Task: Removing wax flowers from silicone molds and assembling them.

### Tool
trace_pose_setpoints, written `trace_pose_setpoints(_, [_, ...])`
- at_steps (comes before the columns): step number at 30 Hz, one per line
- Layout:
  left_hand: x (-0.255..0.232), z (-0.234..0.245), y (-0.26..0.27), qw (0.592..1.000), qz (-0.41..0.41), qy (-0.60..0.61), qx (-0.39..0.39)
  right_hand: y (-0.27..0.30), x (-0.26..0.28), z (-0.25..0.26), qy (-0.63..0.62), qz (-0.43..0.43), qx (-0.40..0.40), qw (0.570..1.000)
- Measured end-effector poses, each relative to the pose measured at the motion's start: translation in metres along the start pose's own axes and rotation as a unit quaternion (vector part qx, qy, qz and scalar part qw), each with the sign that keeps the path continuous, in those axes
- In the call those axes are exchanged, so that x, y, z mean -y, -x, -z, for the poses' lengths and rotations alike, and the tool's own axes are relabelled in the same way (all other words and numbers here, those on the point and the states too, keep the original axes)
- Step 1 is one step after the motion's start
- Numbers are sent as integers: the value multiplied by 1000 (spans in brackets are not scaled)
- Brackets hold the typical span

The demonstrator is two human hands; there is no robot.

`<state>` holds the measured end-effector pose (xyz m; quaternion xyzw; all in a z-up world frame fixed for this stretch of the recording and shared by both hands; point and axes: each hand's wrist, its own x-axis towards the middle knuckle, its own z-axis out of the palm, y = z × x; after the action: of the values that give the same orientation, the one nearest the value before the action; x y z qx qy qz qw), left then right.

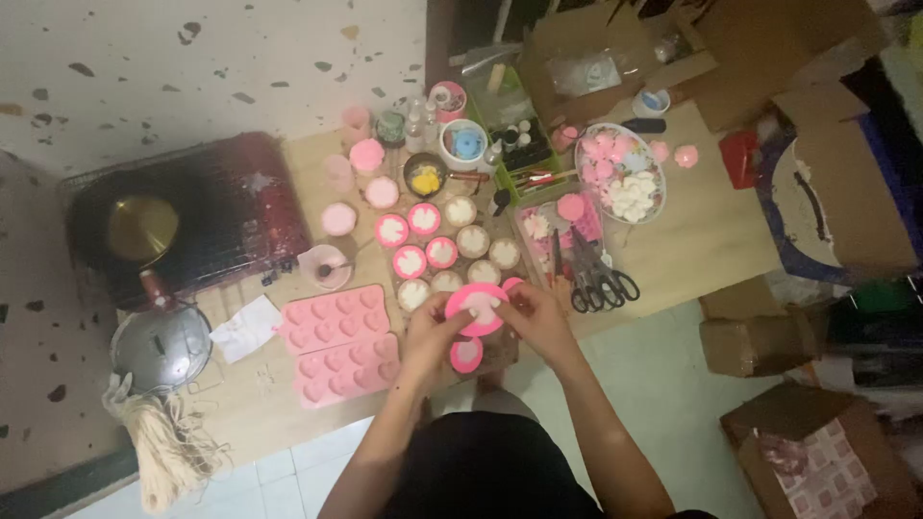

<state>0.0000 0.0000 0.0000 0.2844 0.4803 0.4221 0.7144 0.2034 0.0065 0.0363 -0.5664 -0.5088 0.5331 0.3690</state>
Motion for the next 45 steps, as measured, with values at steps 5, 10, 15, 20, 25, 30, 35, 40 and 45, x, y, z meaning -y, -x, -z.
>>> trace_pose_setpoints(5, [-10,-35,-19,999,-9,16,46,-17,36,50,-18,-1,80,997])
trace_pose_setpoints(10, [-43,-109,-39,997,20,42,56,-45,22,125,-144,-30,148,978])
trace_pose_setpoints(15, [-45,-166,-84,990,-65,50,115,-76,14,191,-279,-57,179,942])
trace_pose_setpoints(20, [-62,-221,-92,993,-107,49,8,-90,37,217,-233,-6,177,956])
trace_pose_setpoints(25, [-71,-236,-84,988,-150,-8,-21,-118,15,243,-142,37,201,969])
trace_pose_setpoints(30, [-71,-229,-88,986,-153,-46,54,-141,-21,249,-233,35,248,940])
trace_pose_setpoints(35, [-55,-220,-95,987,-152,-40,38,-146,-41,227,-345,-37,255,903])
trace_pose_setpoints(40, [-25,-199,-95,989,-52,-45,-135,-189,-141,230,-257,-68,230,936])
trace_pose_setpoints(45, [9,-152,-55,943,-4,17,-332,-304,-323,295,67,-73,-68,993])
